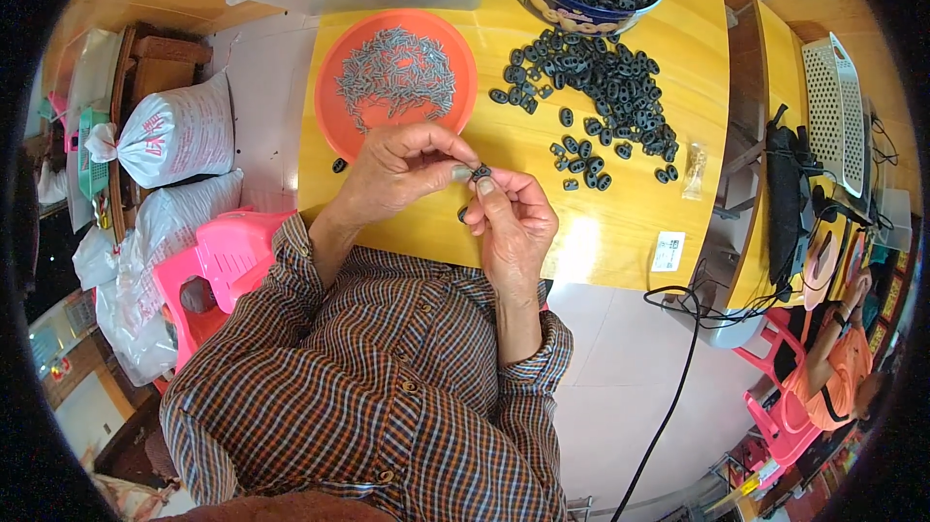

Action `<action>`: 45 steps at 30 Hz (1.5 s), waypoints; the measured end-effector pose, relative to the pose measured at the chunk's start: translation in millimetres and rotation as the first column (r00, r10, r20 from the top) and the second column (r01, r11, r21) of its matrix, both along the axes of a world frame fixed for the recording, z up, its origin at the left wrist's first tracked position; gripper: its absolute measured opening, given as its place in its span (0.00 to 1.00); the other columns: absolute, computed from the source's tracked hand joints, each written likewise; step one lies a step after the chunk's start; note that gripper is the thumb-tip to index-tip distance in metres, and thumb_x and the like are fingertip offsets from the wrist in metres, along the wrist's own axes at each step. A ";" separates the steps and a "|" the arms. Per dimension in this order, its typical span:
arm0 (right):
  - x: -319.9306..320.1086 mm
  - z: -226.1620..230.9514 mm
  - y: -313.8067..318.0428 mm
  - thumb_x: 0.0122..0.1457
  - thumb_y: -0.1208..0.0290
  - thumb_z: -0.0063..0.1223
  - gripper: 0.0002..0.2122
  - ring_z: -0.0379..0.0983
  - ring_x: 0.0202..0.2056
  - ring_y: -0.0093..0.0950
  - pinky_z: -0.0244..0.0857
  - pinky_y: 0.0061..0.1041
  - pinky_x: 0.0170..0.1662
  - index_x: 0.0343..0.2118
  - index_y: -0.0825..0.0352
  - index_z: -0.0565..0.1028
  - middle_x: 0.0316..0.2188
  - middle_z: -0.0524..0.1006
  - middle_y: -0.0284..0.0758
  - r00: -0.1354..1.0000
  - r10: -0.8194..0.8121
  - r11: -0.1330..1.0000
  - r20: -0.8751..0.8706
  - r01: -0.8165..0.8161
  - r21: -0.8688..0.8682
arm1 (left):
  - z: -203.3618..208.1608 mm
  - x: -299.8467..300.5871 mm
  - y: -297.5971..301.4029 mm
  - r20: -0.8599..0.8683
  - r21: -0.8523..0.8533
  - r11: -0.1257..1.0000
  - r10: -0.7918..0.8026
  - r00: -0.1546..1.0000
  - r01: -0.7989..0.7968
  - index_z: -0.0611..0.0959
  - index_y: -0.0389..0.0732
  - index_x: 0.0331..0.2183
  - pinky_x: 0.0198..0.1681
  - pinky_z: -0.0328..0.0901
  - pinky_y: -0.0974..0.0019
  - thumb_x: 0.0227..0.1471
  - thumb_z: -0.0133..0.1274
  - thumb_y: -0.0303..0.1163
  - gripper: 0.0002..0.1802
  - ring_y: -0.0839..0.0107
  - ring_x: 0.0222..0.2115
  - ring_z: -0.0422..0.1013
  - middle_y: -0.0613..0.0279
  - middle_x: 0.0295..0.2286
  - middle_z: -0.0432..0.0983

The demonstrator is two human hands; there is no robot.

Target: Manually inserting small metal pins into black plastic component housings at a workbench.

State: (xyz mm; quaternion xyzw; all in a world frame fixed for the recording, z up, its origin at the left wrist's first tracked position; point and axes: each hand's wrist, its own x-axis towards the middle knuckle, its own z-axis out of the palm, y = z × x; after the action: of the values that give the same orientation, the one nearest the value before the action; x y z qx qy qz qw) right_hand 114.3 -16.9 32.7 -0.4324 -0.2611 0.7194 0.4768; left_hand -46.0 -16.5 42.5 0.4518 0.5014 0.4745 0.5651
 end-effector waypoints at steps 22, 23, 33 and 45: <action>-3.5 6.0 -6.1 0.55 0.82 0.51 0.03 0.68 0.20 0.16 0.59 0.12 0.21 0.32 0.70 0.73 0.23 0.74 0.31 0.980 -0.081 0.992 0.181 0.062 0.108 | 0.6 1.8 0.5 -0.104 0.053 0.998 -0.026 0.994 0.031 0.79 0.35 0.34 0.33 0.68 0.76 0.48 0.55 0.19 0.07 0.80 0.29 0.73 0.65 0.28 0.78; -3.1 7.0 -6.5 0.55 0.82 0.51 0.03 0.68 0.20 0.16 0.59 0.12 0.21 0.32 0.70 0.73 0.23 0.74 0.31 0.980 -0.082 0.992 0.180 0.064 0.107 | -1.2 2.3 0.2 -0.101 0.069 0.997 -0.016 0.995 0.023 0.79 0.35 0.34 0.33 0.68 0.76 0.48 0.55 0.19 0.08 0.80 0.29 0.73 0.65 0.28 0.78; 1.4 11.3 -8.1 0.55 0.83 0.50 0.01 0.69 0.21 0.16 0.65 0.13 0.24 0.30 0.72 0.72 0.28 0.73 0.33 0.922 -0.083 0.947 0.379 -0.045 0.317 | 2.5 4.1 0.6 -0.155 0.052 0.998 -0.028 0.988 0.036 0.79 0.35 0.33 0.34 0.69 0.76 0.47 0.55 0.18 0.08 0.80 0.30 0.73 0.65 0.29 0.77; 7.1 19.5 -2.7 0.59 0.78 0.48 0.06 0.71 0.22 0.18 0.66 0.14 0.26 0.36 0.74 0.73 0.22 0.76 0.34 0.962 -0.003 0.987 0.273 -0.041 0.156 | -3.0 9.3 3.7 -0.045 0.100 0.994 -0.050 0.998 0.055 0.77 0.36 0.36 0.36 0.69 0.75 0.48 0.54 0.18 0.10 0.79 0.33 0.72 0.64 0.31 0.75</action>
State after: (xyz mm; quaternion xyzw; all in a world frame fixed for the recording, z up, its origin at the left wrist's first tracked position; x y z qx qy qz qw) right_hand 121.4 -19.6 52.2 -0.4849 -0.3852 0.6345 0.4626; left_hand -36.6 -12.8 39.5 0.5027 0.4766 0.4746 0.5431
